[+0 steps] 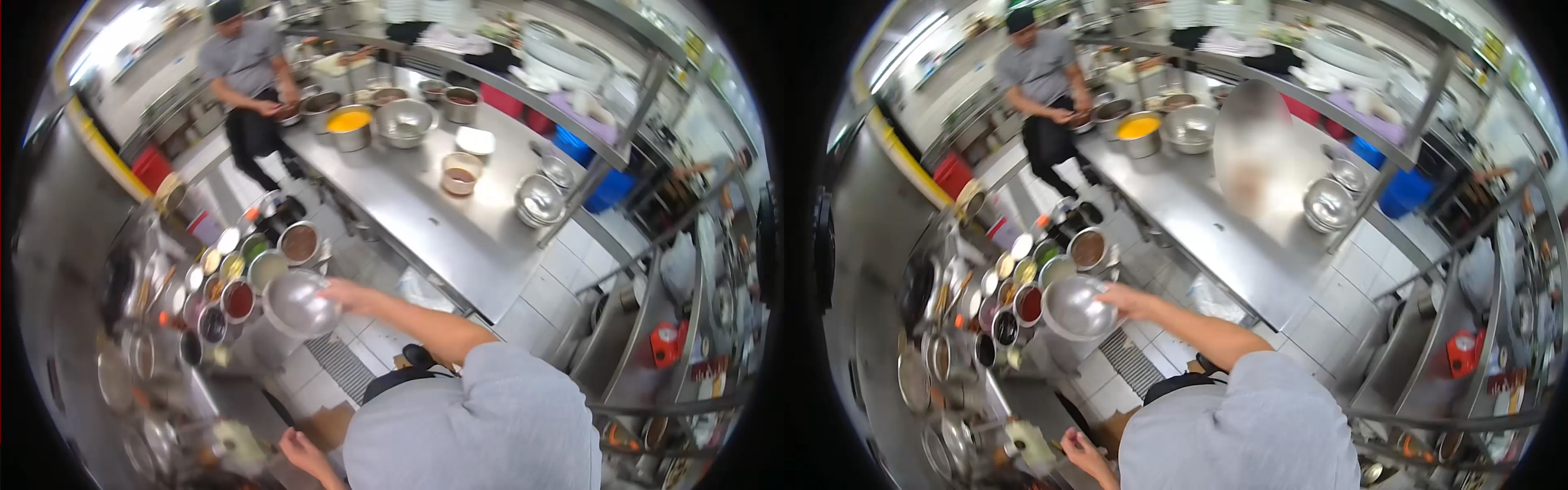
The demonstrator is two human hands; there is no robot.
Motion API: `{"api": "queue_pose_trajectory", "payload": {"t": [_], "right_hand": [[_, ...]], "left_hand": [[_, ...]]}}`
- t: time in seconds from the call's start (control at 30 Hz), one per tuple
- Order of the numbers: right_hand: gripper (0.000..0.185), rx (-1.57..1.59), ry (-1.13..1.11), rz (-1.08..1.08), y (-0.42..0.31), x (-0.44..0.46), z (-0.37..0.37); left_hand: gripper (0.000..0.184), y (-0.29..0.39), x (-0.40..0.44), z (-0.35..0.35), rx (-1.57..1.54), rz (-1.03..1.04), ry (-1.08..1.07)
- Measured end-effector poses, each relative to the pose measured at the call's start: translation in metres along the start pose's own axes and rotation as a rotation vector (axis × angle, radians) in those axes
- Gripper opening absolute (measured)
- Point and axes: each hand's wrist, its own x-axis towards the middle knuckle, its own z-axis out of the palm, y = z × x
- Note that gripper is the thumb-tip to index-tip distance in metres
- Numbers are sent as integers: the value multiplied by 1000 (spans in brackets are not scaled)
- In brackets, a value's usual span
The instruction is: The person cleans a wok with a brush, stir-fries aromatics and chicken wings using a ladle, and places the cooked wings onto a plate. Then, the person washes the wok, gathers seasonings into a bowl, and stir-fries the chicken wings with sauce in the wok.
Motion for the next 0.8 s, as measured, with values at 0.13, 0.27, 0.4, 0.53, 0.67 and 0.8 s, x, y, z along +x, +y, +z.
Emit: {"api": "queue_pose_trajectory", "payload": {"t": [0.13, 0.27, 0.4, 0.53, 0.67, 0.8], "right_hand": [[34, 63, 435, -228, -114, -118, -175], [39, 204, 1069, -509, -206, -215, -314], [59, 210, 1424, -791, -265, -286, -466], [38, 408, 1367, -1037, -276, -300, -521], [35, 885, 1223, -1025, -274, -255, -472], [38, -138, 1262, -372, -246, -168, -427]], "left_hand": [[16, 74, 15, 66, 37, 150, -395], [13, 110, 29, 120, -36, 299, -602], [13, 137, 38, 155, 28, 297, -666], [12, 151, 44, 174, 48, 444, -642], [12, 157, 46, 169, 65, 379, -655], [13, 148, 43, 164, 58, 312, -616]]}}
